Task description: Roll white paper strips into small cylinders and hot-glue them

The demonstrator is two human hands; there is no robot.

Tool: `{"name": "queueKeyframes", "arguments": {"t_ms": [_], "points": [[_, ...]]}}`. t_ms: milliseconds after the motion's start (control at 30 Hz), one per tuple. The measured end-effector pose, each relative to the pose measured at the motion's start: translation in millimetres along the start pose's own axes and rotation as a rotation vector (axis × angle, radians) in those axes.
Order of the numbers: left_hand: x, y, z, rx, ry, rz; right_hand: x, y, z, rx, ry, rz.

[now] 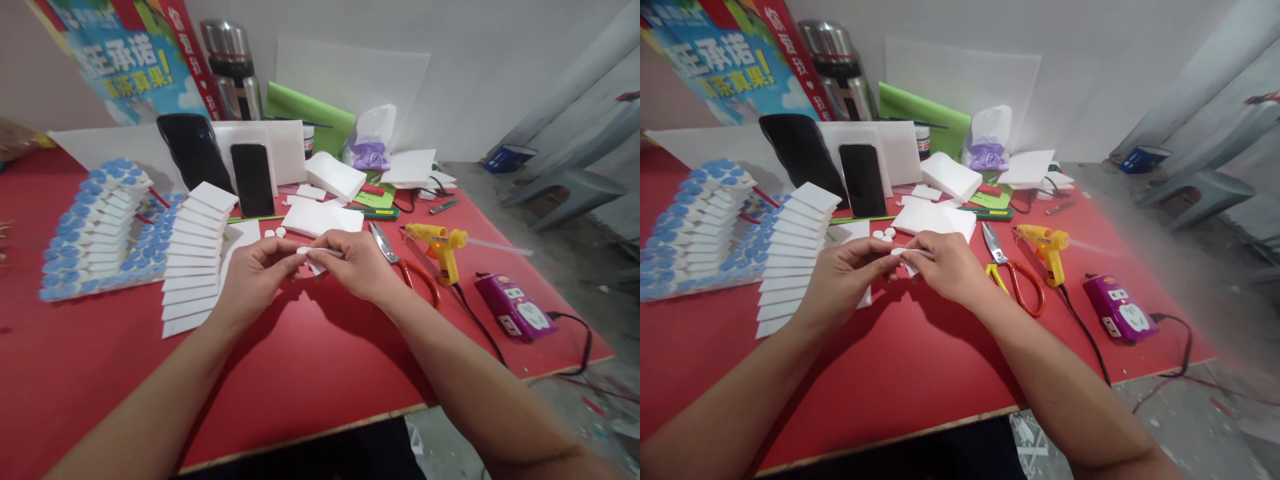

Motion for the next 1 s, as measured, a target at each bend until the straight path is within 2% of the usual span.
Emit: {"name": "queueKeyframes", "arguments": {"t_ms": [167, 233, 300, 400, 500, 567, 633, 733, 1000], "points": [[0.0, -2.9, 1.7, -0.083, -0.024, -0.004, 7.6, -5.2, 7.8, -0.073, -0.174, -0.104], [-1.1, -2.6, 0.8, -0.097, -0.017, 0.006, 9.5, -5.8, 7.4, -0.084, -0.161, -0.092], [-2.1, -0.9, -0.1, -0.081, -0.014, 0.033, 4.2, -3.4, 4.9, -0.056, 0.034, 0.013], [-7.4, 2.3, -3.1, -0.052, 0.005, 0.139, -15.9, 0.5, 6.6, 0.027, 0.543, 0.320], [-12.7, 3.7, -6.5, -0.045, 0.065, 0.231, -29.1, -2.1, 23.4, 0.237, 0.965, 0.627], [-14.3, 3.9, -7.9, -0.050, 0.103, 0.260, -29.0, -5.6, 33.2, 0.386, 1.126, 0.730], [-15.3, 3.8, -8.6, -0.056, 0.115, 0.276, -27.6, -6.9, 36.0, 0.426, 1.221, 0.756], [-16.4, 3.9, -8.9, -0.060, 0.097, 0.281, -25.5, -7.3, 33.9, 0.382, 1.293, 0.739], [-18.6, 5.0, -8.2, -0.051, 0.059, 0.247, -23.6, -6.9, 28.9, 0.327, 1.245, 0.667]]}}
Point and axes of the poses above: each hand's wrist, its own y-axis towards the middle knuckle, its own z-axis out of the palm, x = y × z, the point moved 7 cm from there along y, towards the middle knuckle, and after that the axes turned 13 degrees about y, right-handed, at the moved point
